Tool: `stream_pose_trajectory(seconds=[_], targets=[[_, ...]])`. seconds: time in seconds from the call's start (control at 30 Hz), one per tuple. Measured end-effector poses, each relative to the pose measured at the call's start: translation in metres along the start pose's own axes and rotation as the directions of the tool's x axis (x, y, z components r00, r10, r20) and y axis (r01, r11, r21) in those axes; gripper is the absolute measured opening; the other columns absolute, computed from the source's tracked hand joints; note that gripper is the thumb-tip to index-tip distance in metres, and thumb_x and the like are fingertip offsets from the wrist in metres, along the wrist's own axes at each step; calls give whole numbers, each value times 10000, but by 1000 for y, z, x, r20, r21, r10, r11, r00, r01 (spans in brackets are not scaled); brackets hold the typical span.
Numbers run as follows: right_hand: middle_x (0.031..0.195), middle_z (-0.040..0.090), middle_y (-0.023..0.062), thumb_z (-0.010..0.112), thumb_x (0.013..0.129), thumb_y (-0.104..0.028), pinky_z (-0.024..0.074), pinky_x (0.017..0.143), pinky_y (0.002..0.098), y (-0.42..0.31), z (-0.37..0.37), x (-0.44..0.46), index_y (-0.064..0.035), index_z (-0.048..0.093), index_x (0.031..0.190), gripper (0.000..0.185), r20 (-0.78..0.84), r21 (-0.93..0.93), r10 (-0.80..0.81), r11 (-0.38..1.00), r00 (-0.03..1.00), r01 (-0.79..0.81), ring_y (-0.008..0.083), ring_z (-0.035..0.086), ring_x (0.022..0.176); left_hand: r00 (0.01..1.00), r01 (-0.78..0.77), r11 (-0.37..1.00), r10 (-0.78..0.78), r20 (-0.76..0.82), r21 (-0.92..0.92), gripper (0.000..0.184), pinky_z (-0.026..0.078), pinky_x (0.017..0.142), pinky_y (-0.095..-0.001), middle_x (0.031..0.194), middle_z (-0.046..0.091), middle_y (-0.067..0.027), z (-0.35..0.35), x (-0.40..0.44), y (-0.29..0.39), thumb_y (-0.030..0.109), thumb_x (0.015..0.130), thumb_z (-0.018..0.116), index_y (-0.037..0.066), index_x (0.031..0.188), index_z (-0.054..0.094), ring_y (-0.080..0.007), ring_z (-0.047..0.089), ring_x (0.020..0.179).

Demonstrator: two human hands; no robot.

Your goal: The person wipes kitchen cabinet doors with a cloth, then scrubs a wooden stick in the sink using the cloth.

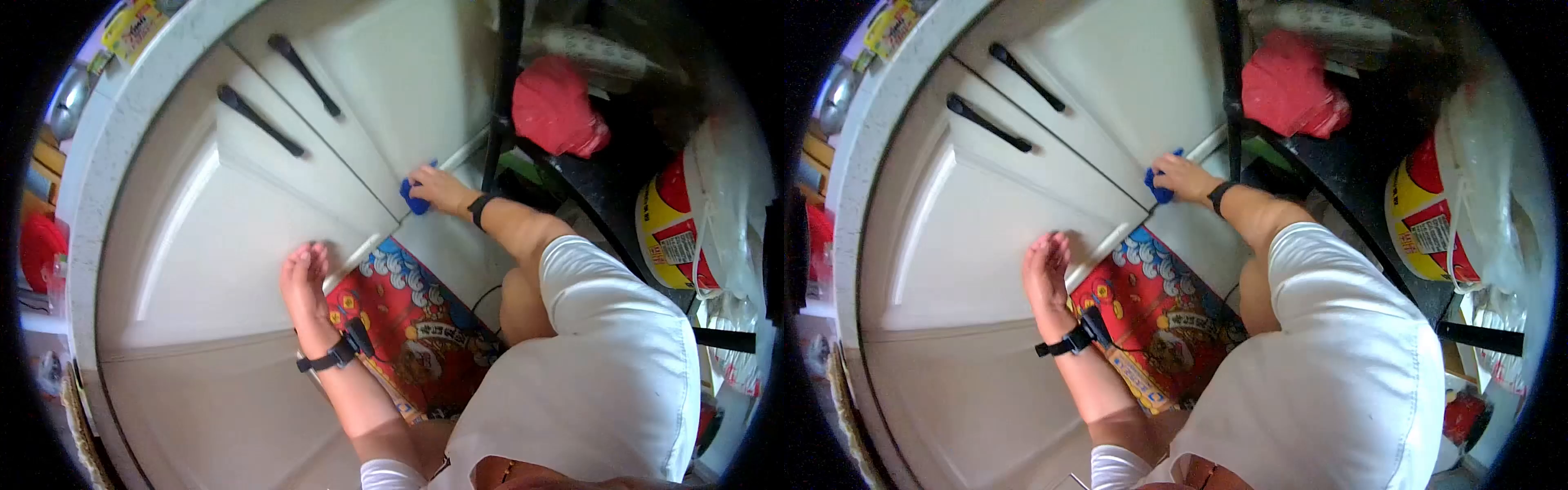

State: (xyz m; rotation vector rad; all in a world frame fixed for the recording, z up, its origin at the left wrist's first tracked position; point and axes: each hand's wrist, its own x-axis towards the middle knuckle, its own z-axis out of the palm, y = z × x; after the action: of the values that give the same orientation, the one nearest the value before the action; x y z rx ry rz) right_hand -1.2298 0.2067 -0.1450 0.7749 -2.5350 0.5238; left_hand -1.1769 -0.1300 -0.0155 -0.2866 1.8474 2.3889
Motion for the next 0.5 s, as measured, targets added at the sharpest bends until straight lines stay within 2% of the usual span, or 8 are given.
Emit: stream_pose_trajectory(seconds=[0.17,0.23,0.27,0.33,0.37,0.43,0.47,0.5], targets=[[1099,559,121,673,710,-42,493,837,406,-17,37,-16,-103,638,907,210,-104,207,361,919,927,-335,324,547,1010,1000,-5,1000,5,11,0,217,505,818,-318,1044,660,-134,-2,-13,12,167,921,585,33,1085,537,-224,646,966],[986,593,187,639,792,-65,524,792,399,-24,45,-11,-44,636,932,141,83,303,839,493,538,-815,344,613,909,1000,-18,1000,18,-16,-8,229,504,826,-319,1051,658,-130,-6,-14,15,170,917,584,36,1096,534,-228,642,980],[986,593,187,639,792,-65,524,792,399,-23,40,-5,-44,636,932,141,64,310,842,493,535,-813,344,613,909,999,-32,999,33,-22,14,244,504,827,-339,1038,672,-119,-8,-14,15,228,892,622,68,1068,566,-229,646,975],[854,613,225,596,821,-43,555,669,443,-29,20,9,38,617,930,138,187,530,956,95,226,-842,342,661,748,999,-46,999,46,-10,18,247,504,827,-338,1045,671,-116,-8,-16,19,232,891,624,72,1070,567,-229,646,974],[854,613,225,596,821,-43,555,669,443,-26,14,18,38,617,930,138,182,530,958,94,221,-843,342,661,748,999,-46,999,46,-17,20,250,504,827,-336,1052,669,-113,-9,-18,18,236,889,626,76,1072,568,-230,646,974],[783,616,221,563,801,22,542,539,455,-13,8,42,83,588,891,111,476,822,870,-387,131,-419,324,666,666,999,-27,1000,27,-25,7,259,509,851,-337,1062,658,-129,-13,-16,19,186,902,610,38,1107,552,-228,639,985],[760,608,197,541,749,89,516,465,452,-30,-27,59,86,579,829,89,497,828,863,-440,92,-348,313,651,607,999,-32,999,32,-27,-3,265,508,849,-334,1063,658,-127,-17,-14,17,190,902,612,39,1112,553,-225,639,984],[726,593,185,533,737,98,515,461,437,-29,-36,68,78,572,792,70,427,887,885,-371,185,-274,306,650,607,999,-38,999,37,-29,-15,271,508,847,-331,1064,658,-125,-19,-12,16,193,902,614,39,1117,553,-223,639,982]])
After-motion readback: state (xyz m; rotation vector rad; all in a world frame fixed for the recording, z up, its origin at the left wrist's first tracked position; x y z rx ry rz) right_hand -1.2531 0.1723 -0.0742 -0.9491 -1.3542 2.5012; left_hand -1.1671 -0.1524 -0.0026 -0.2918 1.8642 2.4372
